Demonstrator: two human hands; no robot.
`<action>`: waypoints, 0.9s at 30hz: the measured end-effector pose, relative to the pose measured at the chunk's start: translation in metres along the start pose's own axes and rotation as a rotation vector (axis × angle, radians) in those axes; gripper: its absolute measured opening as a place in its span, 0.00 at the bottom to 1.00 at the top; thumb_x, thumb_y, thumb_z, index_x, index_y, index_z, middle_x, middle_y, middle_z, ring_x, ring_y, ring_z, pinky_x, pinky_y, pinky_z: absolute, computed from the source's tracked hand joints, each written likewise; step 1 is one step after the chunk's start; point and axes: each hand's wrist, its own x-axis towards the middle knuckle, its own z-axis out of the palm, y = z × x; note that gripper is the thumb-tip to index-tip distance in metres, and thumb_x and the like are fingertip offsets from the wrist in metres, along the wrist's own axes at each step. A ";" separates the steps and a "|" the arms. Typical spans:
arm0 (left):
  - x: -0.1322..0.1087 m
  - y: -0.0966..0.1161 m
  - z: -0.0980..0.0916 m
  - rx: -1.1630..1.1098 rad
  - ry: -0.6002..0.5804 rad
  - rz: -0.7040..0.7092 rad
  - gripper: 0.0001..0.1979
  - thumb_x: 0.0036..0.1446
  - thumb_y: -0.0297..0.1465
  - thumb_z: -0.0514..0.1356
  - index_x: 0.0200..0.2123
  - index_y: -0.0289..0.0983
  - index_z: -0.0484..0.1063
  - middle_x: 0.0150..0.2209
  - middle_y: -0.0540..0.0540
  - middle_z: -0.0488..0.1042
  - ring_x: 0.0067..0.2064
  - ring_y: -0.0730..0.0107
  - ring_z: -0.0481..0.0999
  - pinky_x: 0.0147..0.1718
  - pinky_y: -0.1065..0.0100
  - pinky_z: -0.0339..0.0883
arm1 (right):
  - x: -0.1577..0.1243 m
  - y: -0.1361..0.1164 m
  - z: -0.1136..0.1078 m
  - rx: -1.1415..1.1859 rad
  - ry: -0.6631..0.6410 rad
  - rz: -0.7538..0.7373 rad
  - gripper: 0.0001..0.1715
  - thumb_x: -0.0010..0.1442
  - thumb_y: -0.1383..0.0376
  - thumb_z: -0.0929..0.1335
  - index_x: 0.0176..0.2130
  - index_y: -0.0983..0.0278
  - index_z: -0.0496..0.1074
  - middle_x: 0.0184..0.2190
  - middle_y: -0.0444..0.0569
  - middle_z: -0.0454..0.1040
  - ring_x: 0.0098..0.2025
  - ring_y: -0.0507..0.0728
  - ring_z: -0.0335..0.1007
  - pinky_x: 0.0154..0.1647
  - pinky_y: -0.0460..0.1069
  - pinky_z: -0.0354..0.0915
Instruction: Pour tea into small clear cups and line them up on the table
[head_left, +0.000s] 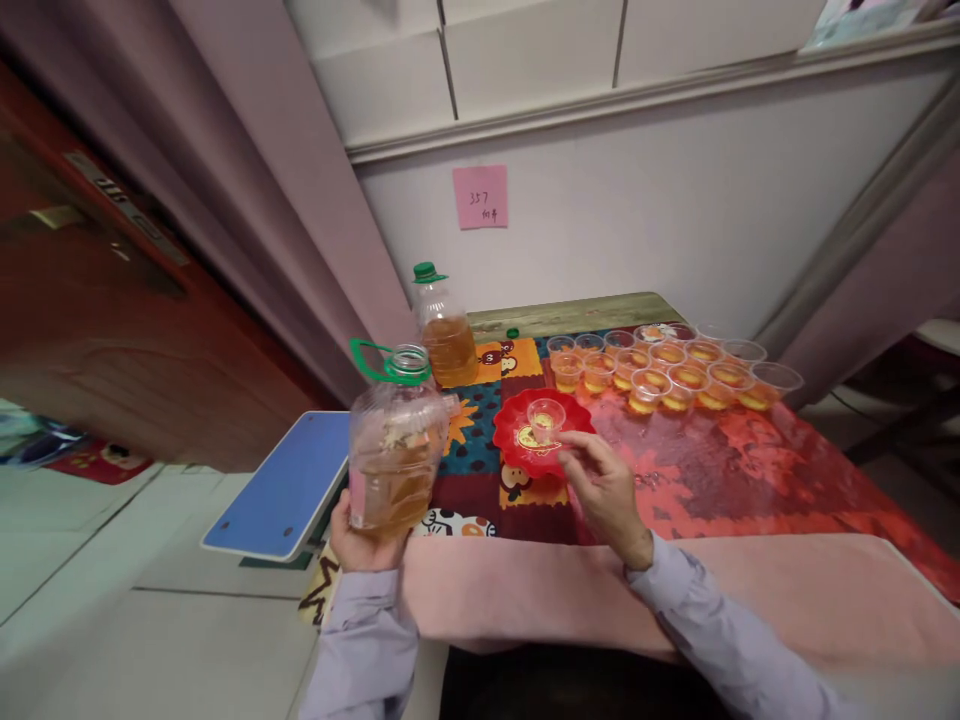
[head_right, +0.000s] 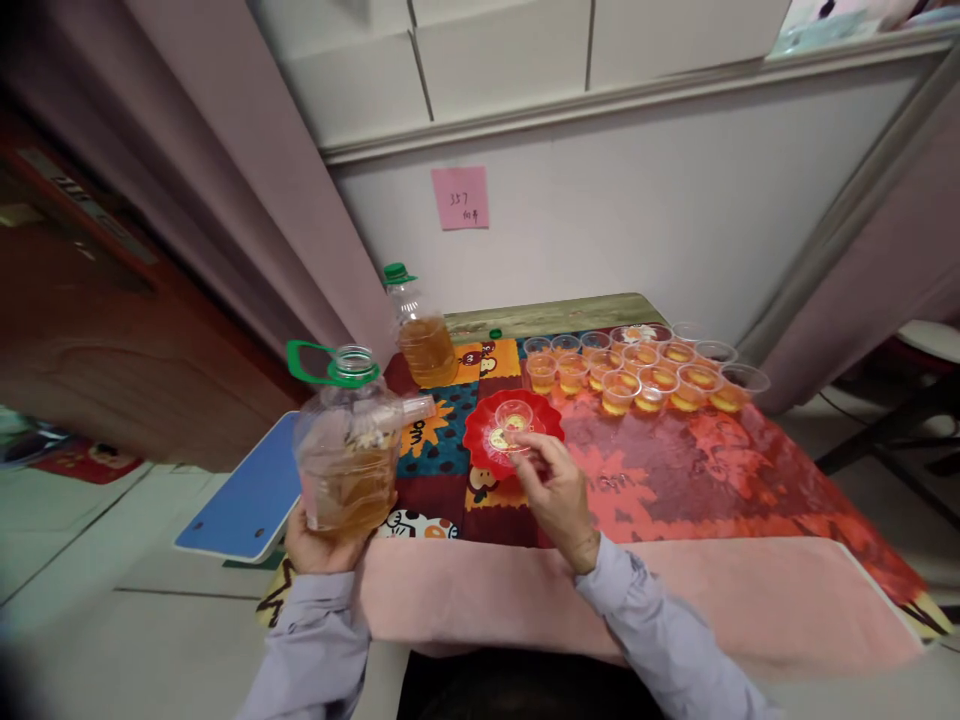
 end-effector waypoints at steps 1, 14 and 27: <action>-0.002 0.001 0.005 0.035 0.057 0.014 0.28 0.66 0.41 0.59 0.66 0.42 0.73 0.58 0.37 0.83 0.58 0.40 0.83 0.57 0.38 0.76 | -0.002 -0.004 0.011 0.068 -0.051 0.016 0.15 0.69 0.51 0.72 0.51 0.53 0.80 0.46 0.52 0.83 0.42 0.63 0.82 0.43 0.60 0.81; -0.027 0.000 0.061 0.303 0.310 0.102 0.22 0.66 0.37 0.60 0.59 0.39 0.81 0.53 0.40 0.86 0.56 0.46 0.84 0.57 0.49 0.78 | -0.008 -0.001 0.072 0.615 -0.309 0.269 0.49 0.63 0.46 0.77 0.75 0.48 0.61 0.70 0.58 0.69 0.56 0.63 0.81 0.52 0.58 0.80; -0.028 0.008 0.113 0.542 0.473 0.161 0.13 0.52 0.33 0.71 0.41 0.37 0.84 0.40 0.44 0.88 0.46 0.49 0.88 0.48 0.56 0.84 | -0.018 0.000 0.062 0.800 -0.319 0.439 0.48 0.63 0.47 0.78 0.75 0.46 0.62 0.74 0.55 0.65 0.62 0.67 0.78 0.59 0.63 0.77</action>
